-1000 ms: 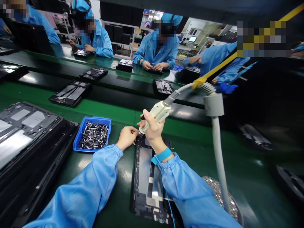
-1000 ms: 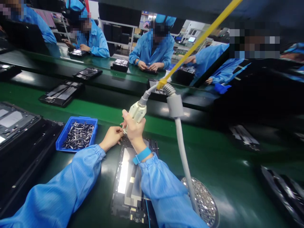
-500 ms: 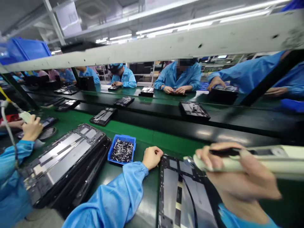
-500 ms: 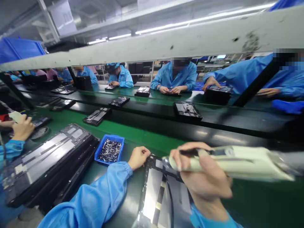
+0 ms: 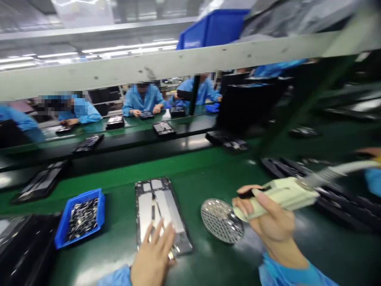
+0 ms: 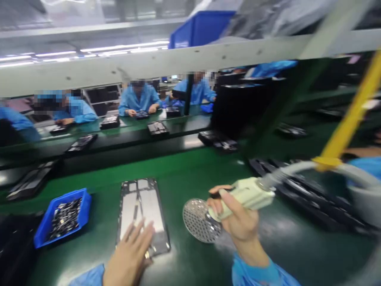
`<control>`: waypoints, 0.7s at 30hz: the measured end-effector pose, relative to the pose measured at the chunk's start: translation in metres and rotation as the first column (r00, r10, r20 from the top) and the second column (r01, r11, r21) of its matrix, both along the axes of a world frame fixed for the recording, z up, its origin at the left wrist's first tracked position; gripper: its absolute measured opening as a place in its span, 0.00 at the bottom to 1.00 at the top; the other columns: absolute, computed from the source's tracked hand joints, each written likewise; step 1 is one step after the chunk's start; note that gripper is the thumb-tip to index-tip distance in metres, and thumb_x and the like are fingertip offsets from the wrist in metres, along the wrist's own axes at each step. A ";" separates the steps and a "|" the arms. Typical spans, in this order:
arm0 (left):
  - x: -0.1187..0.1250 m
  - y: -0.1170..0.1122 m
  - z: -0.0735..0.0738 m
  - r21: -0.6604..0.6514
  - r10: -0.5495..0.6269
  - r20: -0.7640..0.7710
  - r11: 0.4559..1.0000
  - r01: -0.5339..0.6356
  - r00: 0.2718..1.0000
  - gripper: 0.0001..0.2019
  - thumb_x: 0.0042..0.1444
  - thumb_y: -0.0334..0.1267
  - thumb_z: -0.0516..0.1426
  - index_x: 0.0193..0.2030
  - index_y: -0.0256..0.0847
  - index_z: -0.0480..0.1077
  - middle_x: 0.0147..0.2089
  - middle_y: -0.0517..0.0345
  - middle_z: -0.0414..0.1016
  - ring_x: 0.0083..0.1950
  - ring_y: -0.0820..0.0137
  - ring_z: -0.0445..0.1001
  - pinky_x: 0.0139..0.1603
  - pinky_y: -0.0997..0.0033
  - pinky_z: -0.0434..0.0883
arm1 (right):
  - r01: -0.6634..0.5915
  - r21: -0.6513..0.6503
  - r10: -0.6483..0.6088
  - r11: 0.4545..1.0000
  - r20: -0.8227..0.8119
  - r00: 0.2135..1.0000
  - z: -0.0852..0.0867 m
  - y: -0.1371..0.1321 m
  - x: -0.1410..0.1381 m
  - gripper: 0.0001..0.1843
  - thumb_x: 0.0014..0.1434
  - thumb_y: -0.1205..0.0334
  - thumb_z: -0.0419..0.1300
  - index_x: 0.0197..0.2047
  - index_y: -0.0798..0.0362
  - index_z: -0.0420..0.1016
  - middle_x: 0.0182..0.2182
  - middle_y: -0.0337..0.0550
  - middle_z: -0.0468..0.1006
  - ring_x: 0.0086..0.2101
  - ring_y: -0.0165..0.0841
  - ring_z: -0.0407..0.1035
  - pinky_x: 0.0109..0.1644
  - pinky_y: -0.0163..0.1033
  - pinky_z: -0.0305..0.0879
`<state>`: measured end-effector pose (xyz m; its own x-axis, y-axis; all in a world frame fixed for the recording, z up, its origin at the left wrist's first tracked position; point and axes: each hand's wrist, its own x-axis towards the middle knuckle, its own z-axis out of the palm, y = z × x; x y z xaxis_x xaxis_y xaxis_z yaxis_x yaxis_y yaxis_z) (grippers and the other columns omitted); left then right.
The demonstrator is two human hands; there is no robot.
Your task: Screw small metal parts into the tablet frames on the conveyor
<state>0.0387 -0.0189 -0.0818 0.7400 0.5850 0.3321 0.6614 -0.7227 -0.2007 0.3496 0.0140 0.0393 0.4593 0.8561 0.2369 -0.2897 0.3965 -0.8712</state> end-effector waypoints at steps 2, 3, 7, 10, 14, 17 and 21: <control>-0.003 0.040 0.011 -0.050 0.113 -0.034 0.992 -0.115 0.993 0.28 0.66 0.38 0.60 0.72 0.41 0.67 0.72 0.51 0.69 0.72 0.50 0.69 0.67 0.47 0.73 | 0.053 0.027 -0.051 0.998 -0.070 0.996 -0.001 -0.001 0.004 0.19 0.44 0.46 0.77 0.28 0.51 0.79 0.13 0.31 0.63 0.13 0.26 0.56 0.19 0.37 0.62; -0.003 0.064 0.018 -0.069 0.168 -0.032 0.983 -0.170 0.985 0.26 0.66 0.35 0.58 0.71 0.42 0.69 0.72 0.51 0.70 0.72 0.49 0.69 0.68 0.45 0.73 | 0.065 0.029 -0.062 0.997 -0.087 0.994 -0.002 -0.001 0.005 0.19 0.44 0.47 0.78 0.29 0.50 0.78 0.14 0.30 0.64 0.13 0.25 0.56 0.19 0.36 0.62; 0.001 0.156 0.037 -0.124 0.394 0.021 0.913 -0.389 0.919 0.23 0.69 0.37 0.53 0.69 0.38 0.71 0.71 0.43 0.70 0.72 0.41 0.67 0.72 0.28 0.61 | 0.051 0.028 -0.050 0.998 -0.049 0.998 -0.012 -0.006 0.004 0.17 0.50 0.48 0.75 0.30 0.50 0.77 0.12 0.30 0.65 0.13 0.26 0.58 0.20 0.37 0.66; -0.001 0.200 0.036 -0.123 0.507 0.172 0.862 -0.492 0.844 0.24 0.71 0.42 0.50 0.67 0.33 0.72 0.70 0.38 0.71 0.73 0.40 0.65 0.76 0.23 0.47 | 0.049 -0.005 -0.049 0.999 -0.017 0.999 -0.017 -0.009 0.000 0.18 0.50 0.46 0.74 0.30 0.51 0.77 0.11 0.29 0.64 0.12 0.27 0.58 0.21 0.38 0.67; -0.019 0.224 0.028 -0.177 0.571 0.353 0.818 -0.547 0.741 0.25 0.72 0.49 0.48 0.63 0.34 0.74 0.70 0.38 0.71 0.75 0.40 0.61 0.72 0.14 0.38 | 0.016 -0.064 -0.017 0.998 -0.009 1.000 -0.023 -0.012 -0.006 0.19 0.49 0.47 0.74 0.28 0.51 0.73 0.10 0.29 0.66 0.13 0.27 0.60 0.22 0.39 0.69; -0.042 0.233 0.024 -0.246 0.596 0.397 0.802 -0.545 0.698 0.33 0.69 0.61 0.44 0.63 0.37 0.72 0.72 0.47 0.69 0.74 0.36 0.60 0.68 0.13 0.43 | -0.008 -0.084 0.007 0.996 -0.010 1.000 -0.025 -0.015 -0.008 0.19 0.49 0.47 0.74 0.29 0.49 0.72 0.11 0.28 0.66 0.13 0.28 0.61 0.23 0.39 0.70; -0.061 0.237 0.025 -0.301 0.639 0.391 0.769 -0.564 0.663 0.43 0.60 0.71 0.44 0.64 0.38 0.72 0.74 0.45 0.66 0.74 0.35 0.60 0.71 0.17 0.46 | -0.012 -0.100 0.011 0.995 -0.012 1.000 -0.026 -0.019 -0.004 0.19 0.49 0.48 0.75 0.31 0.50 0.74 0.11 0.28 0.68 0.13 0.27 0.62 0.24 0.39 0.71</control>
<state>-0.0219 0.2177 -0.0568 -0.0030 0.9158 0.4016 0.9446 -0.1292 0.3017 0.3453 -0.0052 0.0135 0.4515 0.8805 0.1446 -0.3034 0.3039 -0.9031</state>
